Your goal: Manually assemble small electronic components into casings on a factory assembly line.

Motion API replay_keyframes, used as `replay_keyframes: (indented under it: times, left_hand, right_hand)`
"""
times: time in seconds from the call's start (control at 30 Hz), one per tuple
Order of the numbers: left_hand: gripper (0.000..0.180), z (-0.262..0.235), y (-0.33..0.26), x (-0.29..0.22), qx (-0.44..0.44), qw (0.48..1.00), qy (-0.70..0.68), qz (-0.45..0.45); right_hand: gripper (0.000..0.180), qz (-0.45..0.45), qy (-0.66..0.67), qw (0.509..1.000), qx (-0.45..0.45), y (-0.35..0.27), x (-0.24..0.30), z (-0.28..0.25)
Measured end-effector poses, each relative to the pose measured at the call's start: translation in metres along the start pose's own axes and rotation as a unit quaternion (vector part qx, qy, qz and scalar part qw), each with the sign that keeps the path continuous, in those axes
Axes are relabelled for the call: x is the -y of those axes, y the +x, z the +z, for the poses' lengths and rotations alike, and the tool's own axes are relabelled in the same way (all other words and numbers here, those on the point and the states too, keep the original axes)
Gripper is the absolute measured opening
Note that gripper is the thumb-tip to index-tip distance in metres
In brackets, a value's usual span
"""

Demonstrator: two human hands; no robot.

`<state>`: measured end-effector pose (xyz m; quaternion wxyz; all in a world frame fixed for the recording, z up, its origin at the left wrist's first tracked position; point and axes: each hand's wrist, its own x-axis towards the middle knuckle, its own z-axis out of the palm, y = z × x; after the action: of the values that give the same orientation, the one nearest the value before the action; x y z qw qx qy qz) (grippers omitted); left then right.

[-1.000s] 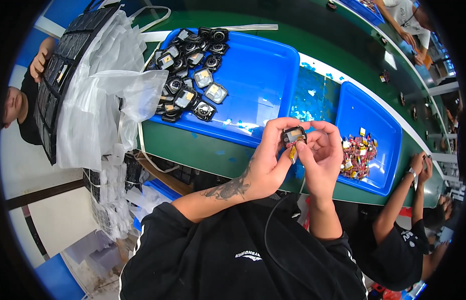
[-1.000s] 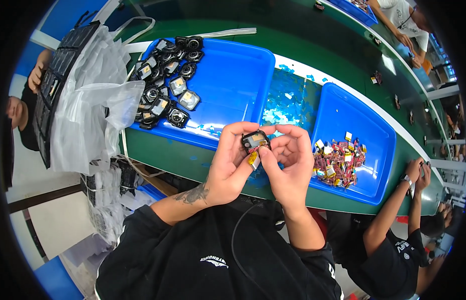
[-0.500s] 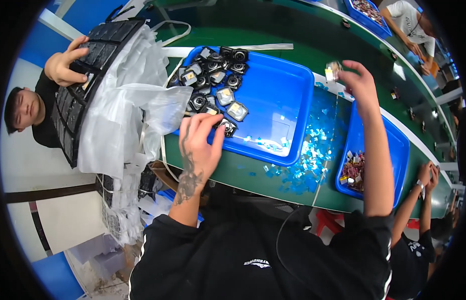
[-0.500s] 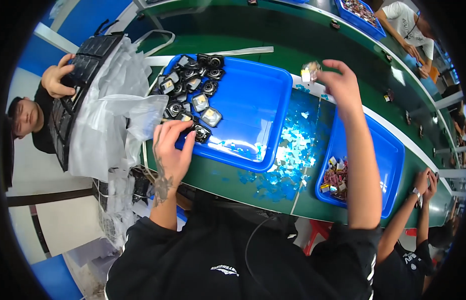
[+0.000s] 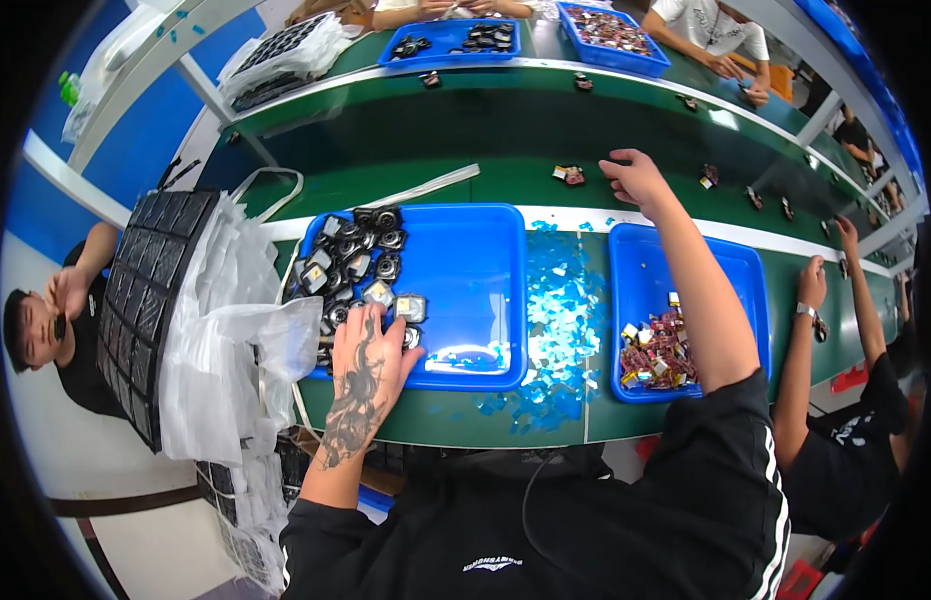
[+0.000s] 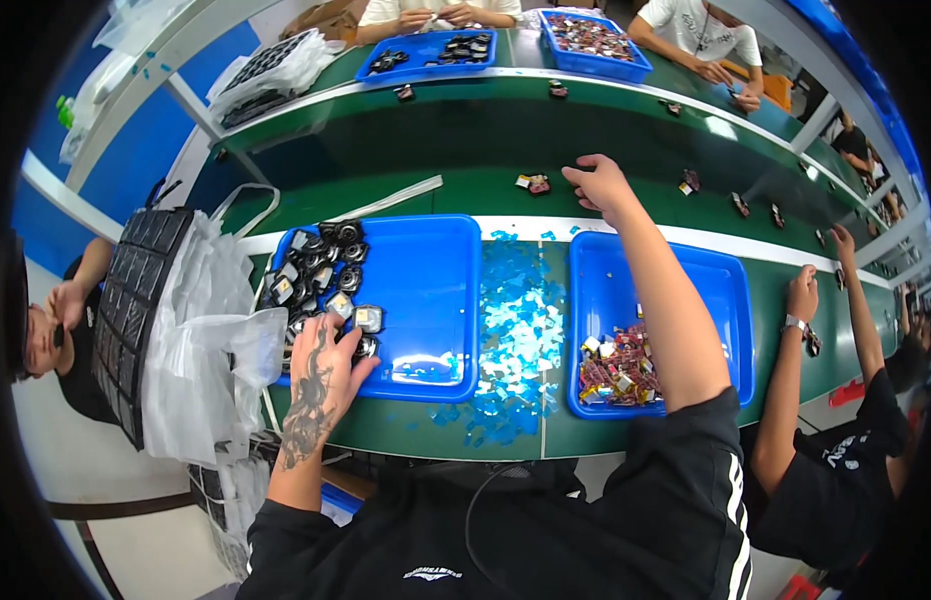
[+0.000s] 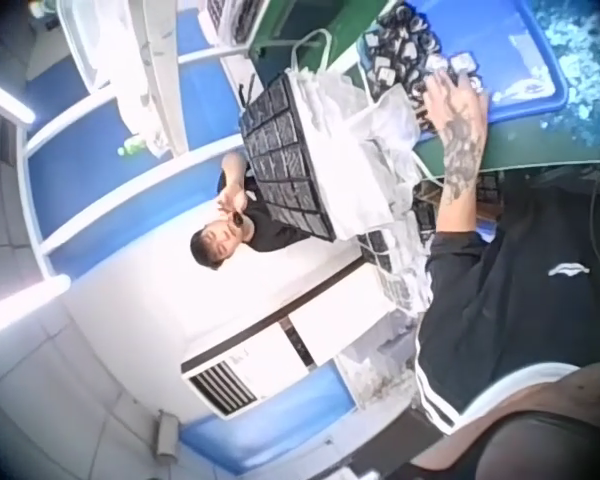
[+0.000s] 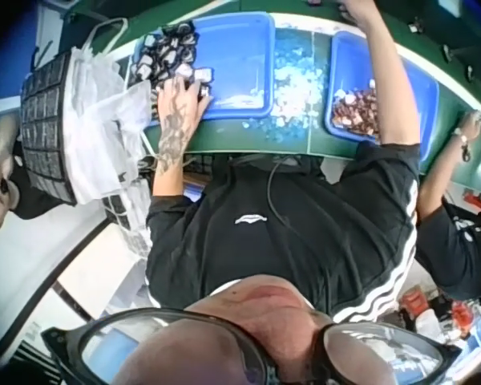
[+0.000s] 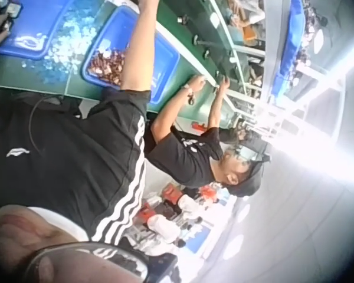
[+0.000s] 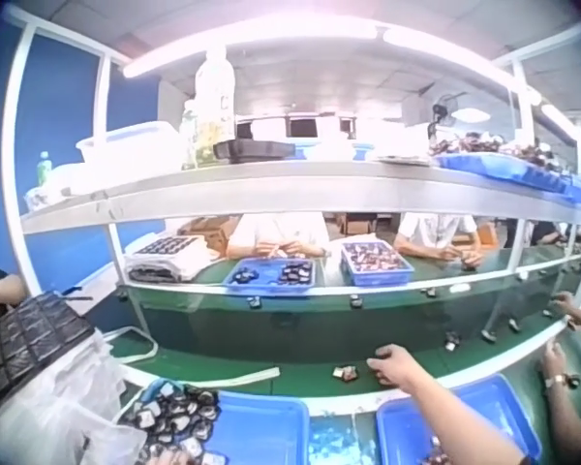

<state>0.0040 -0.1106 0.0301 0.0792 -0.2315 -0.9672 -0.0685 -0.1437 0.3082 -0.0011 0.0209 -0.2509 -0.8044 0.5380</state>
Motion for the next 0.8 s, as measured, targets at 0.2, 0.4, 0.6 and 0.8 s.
replay_keyframes:
  times: [0.2, 0.4, 0.6, 0.8]
  left_hand:
    - [0.039, -0.001, 0.017, 0.006, 0.088, 0.992, 0.035, 0.088]
    - [0.024, 0.028, 0.032, -0.001, -0.003, 0.991, 0.051, 0.121]
    - [0.02, 0.034, 0.037, -0.035, -0.05, 0.981, -0.038, 0.183]
    - [0.023, 0.044, 0.05, -0.034, 0.05, 0.94, -0.318, -0.111]
  right_hand:
    - [0.022, -0.17, -0.059, 0.981, 0.071, -0.083, -0.001, -0.094]
    - [0.01, -0.184, -0.347, 0.917, 0.068, -0.163, -0.056, -0.144]
    - [0.019, -0.174, -0.334, 0.926, -0.028, -0.17, -0.088, -0.123]
    - [0.014, -0.136, -0.323, 0.937, 0.009, -0.158, -0.089, -0.125]
